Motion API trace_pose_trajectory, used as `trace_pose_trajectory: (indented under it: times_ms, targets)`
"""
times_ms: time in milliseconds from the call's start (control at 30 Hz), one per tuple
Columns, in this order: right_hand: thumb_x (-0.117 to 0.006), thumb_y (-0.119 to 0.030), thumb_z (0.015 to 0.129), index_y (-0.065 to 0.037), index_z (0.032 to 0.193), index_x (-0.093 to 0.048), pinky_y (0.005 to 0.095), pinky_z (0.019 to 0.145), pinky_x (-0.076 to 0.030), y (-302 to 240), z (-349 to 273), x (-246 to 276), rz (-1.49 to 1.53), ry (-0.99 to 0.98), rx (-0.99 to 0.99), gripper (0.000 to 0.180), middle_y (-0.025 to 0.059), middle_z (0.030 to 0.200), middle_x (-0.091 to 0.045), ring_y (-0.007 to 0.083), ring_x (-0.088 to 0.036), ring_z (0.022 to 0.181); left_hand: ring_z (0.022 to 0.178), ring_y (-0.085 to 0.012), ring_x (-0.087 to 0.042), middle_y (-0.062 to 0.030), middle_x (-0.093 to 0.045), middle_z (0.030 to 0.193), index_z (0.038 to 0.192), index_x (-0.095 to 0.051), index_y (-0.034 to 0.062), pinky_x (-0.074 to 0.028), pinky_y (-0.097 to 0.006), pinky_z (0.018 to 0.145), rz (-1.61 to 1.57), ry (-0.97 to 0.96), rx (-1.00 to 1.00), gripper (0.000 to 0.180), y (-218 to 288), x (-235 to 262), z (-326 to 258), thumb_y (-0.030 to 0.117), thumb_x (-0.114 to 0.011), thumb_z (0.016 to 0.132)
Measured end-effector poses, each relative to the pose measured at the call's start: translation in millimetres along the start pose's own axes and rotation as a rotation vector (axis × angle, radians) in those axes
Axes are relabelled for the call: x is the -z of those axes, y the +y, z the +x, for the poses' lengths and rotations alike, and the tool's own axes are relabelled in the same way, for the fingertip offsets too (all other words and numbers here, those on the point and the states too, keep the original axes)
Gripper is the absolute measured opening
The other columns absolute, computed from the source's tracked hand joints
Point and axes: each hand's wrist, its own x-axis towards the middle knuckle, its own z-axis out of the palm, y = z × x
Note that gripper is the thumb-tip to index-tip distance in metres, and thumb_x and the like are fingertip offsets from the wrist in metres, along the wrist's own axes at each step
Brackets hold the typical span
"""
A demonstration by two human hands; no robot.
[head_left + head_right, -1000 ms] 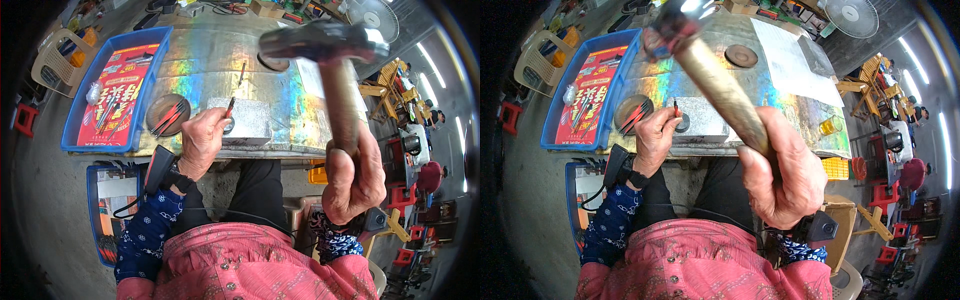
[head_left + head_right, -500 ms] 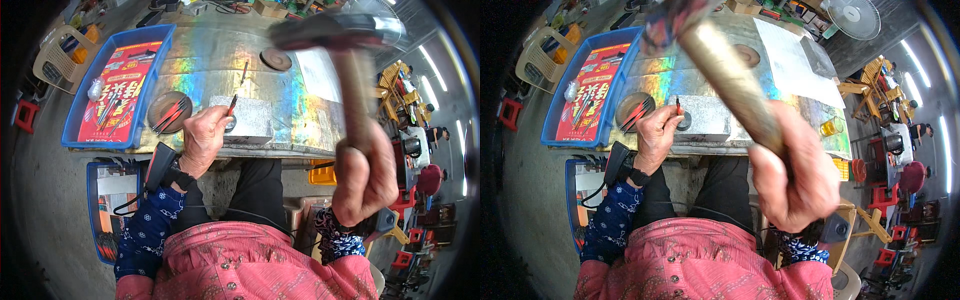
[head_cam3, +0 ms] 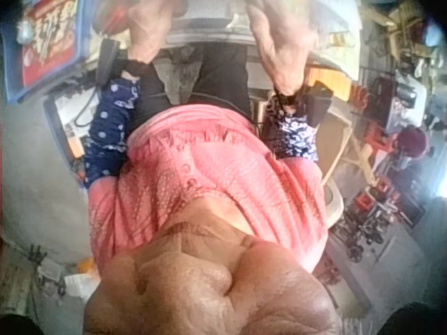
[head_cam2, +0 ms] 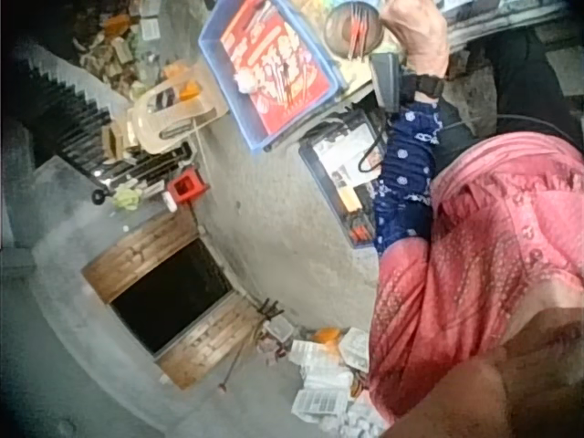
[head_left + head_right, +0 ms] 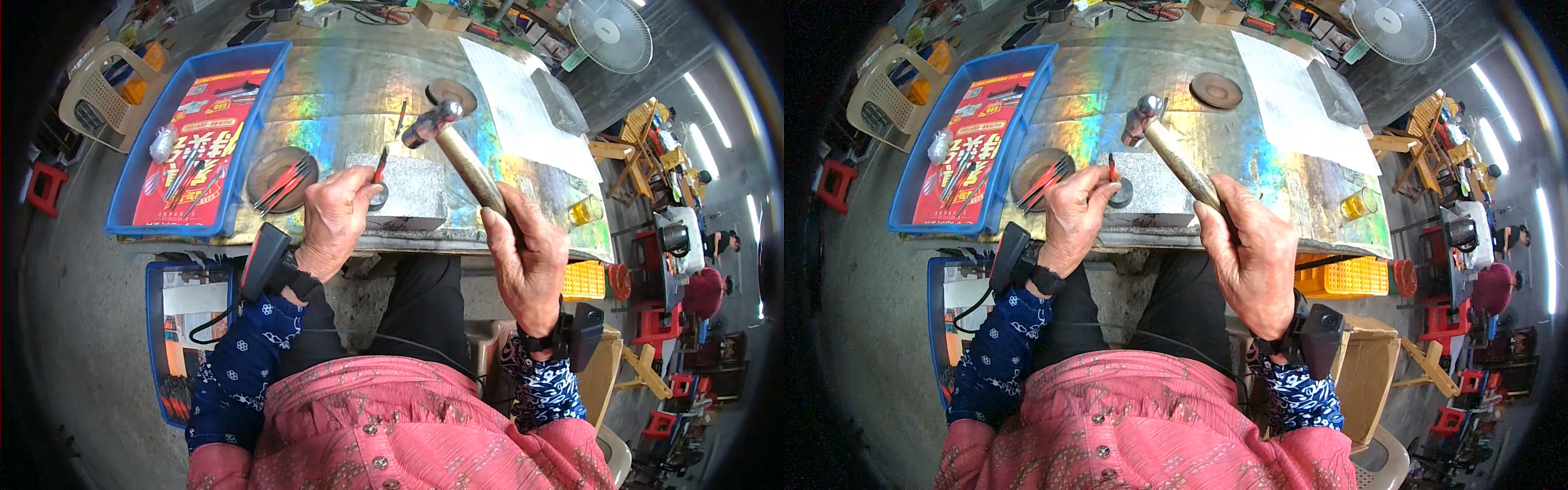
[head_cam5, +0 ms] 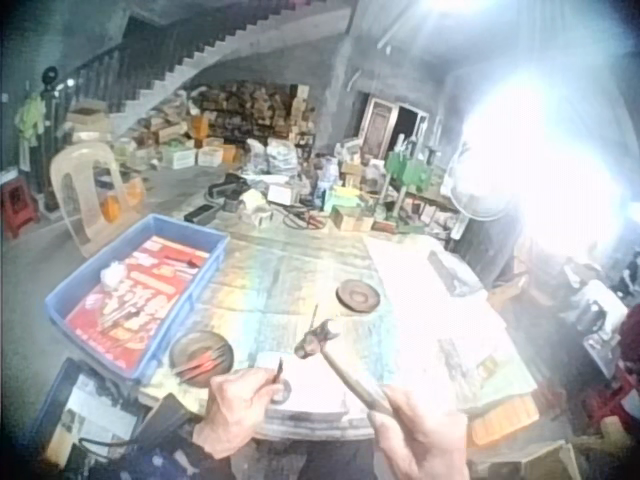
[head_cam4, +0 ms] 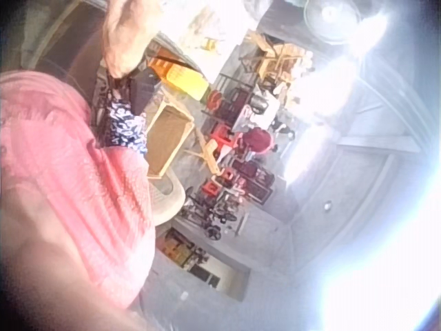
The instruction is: The person repeatedly picks up small metal rods from a tray, places them on a metal block, and strikes them with a hammer. They rotate the rods between strikes and return them to the tray after shaping.
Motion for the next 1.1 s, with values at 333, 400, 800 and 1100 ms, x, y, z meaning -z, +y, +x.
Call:
trace_pose_trajectory:
  times_ms: [333, 400, 800, 1100]
  targets:
    - [-0.065, -0.005, 0.086, -0.001, 0.109, -0.064, 0.0336, 0.064, -0.049, 44.8, -27.6, -37.0, -0.21, 0.083, -0.026, 0.023, 0.0162, 0.085, -0.065, 0.0268, -0.063, 0.07, 0.073, -0.0131, -0.065, -0.0109, -0.067, 0.086, 0.109, -0.059, -0.0041, -0.056, -0.023, 0.063, -0.713, -0.019, 0.46, 0.019, -0.3, 37.7, 12.5, 0.007, -0.062, 0.093]
    - [-0.066, -0.004, 0.085, -0.003, 0.11, -0.064, 0.0351, 0.065, -0.049, 52.8, -31.4, -45.6, -0.27, 0.08, -0.062, 0.025, 0.0155, 0.086, -0.064, 0.0294, -0.063, 0.072, 0.073, -0.0124, -0.065, -0.01, -0.066, 0.086, 0.111, -0.058, -0.0034, -0.056, -0.022, 0.062, -0.719, -0.004, 0.481, 0.021, -1.6, 44.3, 9.2, 0.007, -0.062, 0.093]
    - [-0.067, 0.0, 0.071, -0.009, 0.124, -0.054, 0.043, 0.07, -0.048, 76.2, -49.9, -84.7, -0.418, 0.064, -0.057, 0.055, 0.0152, 0.095, -0.052, 0.0351, -0.057, 0.086, 0.079, -0.0396, -0.061, -0.0186, -0.063, 0.085, 0.1, -0.064, 0.0021, -0.049, -0.043, 0.067, 0.691, -0.127, -0.02, 0.021, -38.4, 97.5, -10.3, 0.004, -0.065, 0.08]
    - [-0.067, -0.001, 0.075, -0.01, 0.126, -0.051, 0.0451, 0.072, -0.05, 74.7, -53.2, -86.5, -0.31, -0.047, -0.173, 0.054, 0.0162, 0.104, -0.051, 0.0368, -0.058, 0.092, 0.074, -0.0373, -0.065, -0.0189, -0.061, 0.08, 0.08, -0.06, 0.0006, -0.051, -0.046, 0.06, 0.908, -0.242, -0.109, 0.004, -53.5, 81.8, -14.5, -0.001, -0.057, 0.078]
